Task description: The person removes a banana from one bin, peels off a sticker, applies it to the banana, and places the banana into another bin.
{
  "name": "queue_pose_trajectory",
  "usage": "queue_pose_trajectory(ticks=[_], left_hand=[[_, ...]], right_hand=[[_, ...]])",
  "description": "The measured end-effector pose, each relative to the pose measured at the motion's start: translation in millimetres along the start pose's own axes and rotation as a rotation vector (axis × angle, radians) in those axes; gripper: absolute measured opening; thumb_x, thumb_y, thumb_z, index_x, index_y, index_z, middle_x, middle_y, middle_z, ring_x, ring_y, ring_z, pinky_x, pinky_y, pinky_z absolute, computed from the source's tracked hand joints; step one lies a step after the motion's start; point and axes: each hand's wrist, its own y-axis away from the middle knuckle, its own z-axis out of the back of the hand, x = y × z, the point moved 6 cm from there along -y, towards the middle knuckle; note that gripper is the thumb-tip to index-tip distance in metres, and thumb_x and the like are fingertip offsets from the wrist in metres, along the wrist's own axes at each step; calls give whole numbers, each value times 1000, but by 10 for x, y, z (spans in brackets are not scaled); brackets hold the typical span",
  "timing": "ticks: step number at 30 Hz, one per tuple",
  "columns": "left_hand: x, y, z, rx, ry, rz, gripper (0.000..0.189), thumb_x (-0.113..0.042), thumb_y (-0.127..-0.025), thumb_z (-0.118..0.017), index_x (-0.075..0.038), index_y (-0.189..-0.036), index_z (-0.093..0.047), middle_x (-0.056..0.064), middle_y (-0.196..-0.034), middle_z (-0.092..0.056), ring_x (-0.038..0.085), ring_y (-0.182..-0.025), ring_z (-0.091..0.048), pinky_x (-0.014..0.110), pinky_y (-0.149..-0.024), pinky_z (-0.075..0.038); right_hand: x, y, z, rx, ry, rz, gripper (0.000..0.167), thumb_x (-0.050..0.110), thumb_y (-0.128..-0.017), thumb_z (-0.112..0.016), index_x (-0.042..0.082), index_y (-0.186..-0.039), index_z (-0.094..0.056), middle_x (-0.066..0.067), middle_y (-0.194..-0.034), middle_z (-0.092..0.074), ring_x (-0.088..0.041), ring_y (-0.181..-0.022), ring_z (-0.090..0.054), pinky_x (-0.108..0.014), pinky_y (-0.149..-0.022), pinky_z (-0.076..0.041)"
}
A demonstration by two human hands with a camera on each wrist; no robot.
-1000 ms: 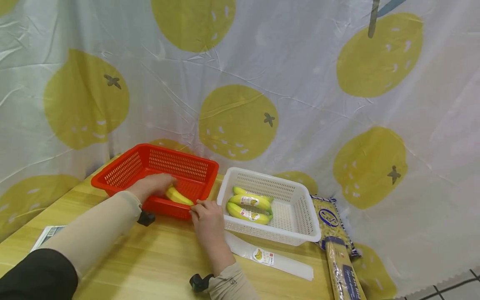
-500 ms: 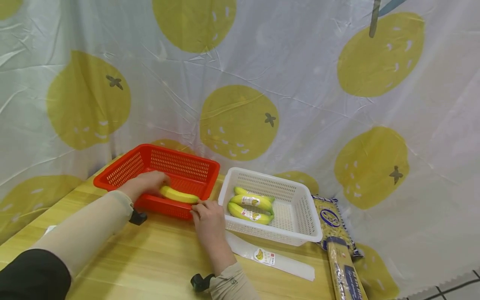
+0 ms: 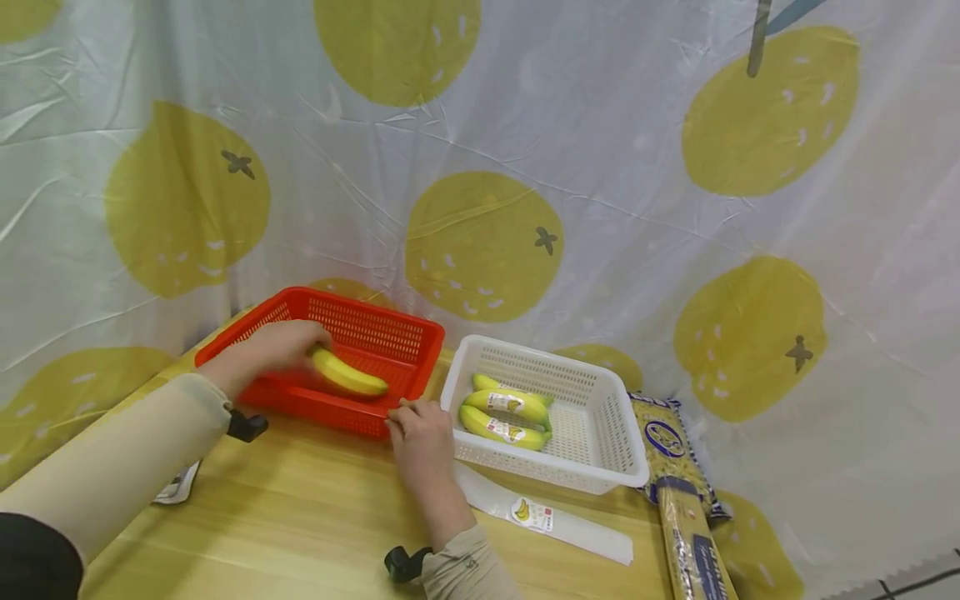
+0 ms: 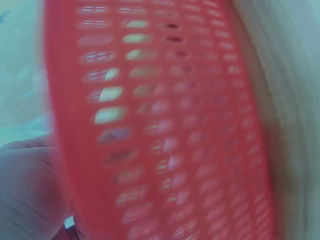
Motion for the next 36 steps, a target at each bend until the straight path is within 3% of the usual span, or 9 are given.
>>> queue_pose_trajectory(ticks=[3,7,12,15,19,22,26,32,36], left_hand=[[-23,137,191,-78,-40,-49,38,-18,-73,-93,-17,-107,-75,0,-104,-67,27,-101,-66,49,-82,-56],[-12,406,436,-163,-39,-64,41,-21,-74,-93,-18,-111,-75,0,-105,-65,21,-91,-64,42,-72,-53],[-90,919,617,-258,80,-95,49,-27,-73,-95,-16,-116,-73,2,-113,-66,15,-88,-59,32,-71,-50],[-219,1288,563,-284,205,-166,49,-26,-69,-96,-19,-113,-73,-5,-107,-66,7,-81,-55,26,-67,-49],[-420,1639,275,-182,339,-233,47,-25,-71,-94,-23,-112,-71,-14,-102,-62,-3,-74,-51,22,-64,-46],[-603,1672,-14,-88,394,-248,45,-28,-74,-92,-25,-112,-69,-15,-100,-59,-4,-75,-51,22,-64,-46],[-909,1505,-360,-13,429,-241,45,-31,-73,-92,-25,-110,-68,-15,-96,-57,-2,-76,-52,22,-64,-45],[-1333,1322,-776,46,397,-233,43,-37,-74,-91,-30,-108,-65,-18,-99,-55,-2,-75,-49,21,-63,-42],[-1507,1296,-933,59,443,-249,43,-43,-78,-88,-29,-111,-65,-18,-101,-56,-3,-74,-50,20,-61,-43]], right_hand=[[-8,6,-1,-4,-2,0,11,12,-82,-88,13,-91,-81,-1,-97,-77,-21,-88,-69,-33,-72,-54],[-15,24,-23,-6,7,8,11,13,-82,-88,12,-92,-82,-1,-98,-77,-20,-89,-70,-32,-74,-54],[-30,39,-18,-8,6,30,12,11,-81,-88,11,-91,-81,-1,-97,-77,-20,-88,-70,-32,-73,-54],[-34,28,15,-14,0,57,12,7,-80,-87,10,-90,-81,-3,-96,-77,-23,-87,-71,-35,-73,-54],[-32,-26,32,14,-19,96,12,3,-82,-83,9,-93,-81,-6,-99,-78,-25,-91,-72,-38,-75,-56],[-44,-65,28,47,-27,102,13,2,-85,-80,8,-96,-81,-6,-102,-78,-25,-95,-72,-39,-78,-56],[-74,-59,28,83,-30,89,14,1,-86,-80,7,-99,-81,-7,-105,-77,-26,-98,-71,-40,-83,-57],[-55,-20,26,148,-44,90,17,3,-88,-79,6,-105,-81,-9,-112,-77,-29,-104,-70,-43,-90,-57],[-35,0,35,165,-40,86,18,3,-89,-78,6,-107,-80,-9,-115,-76,-28,-105,-69,-43,-90,-56]])
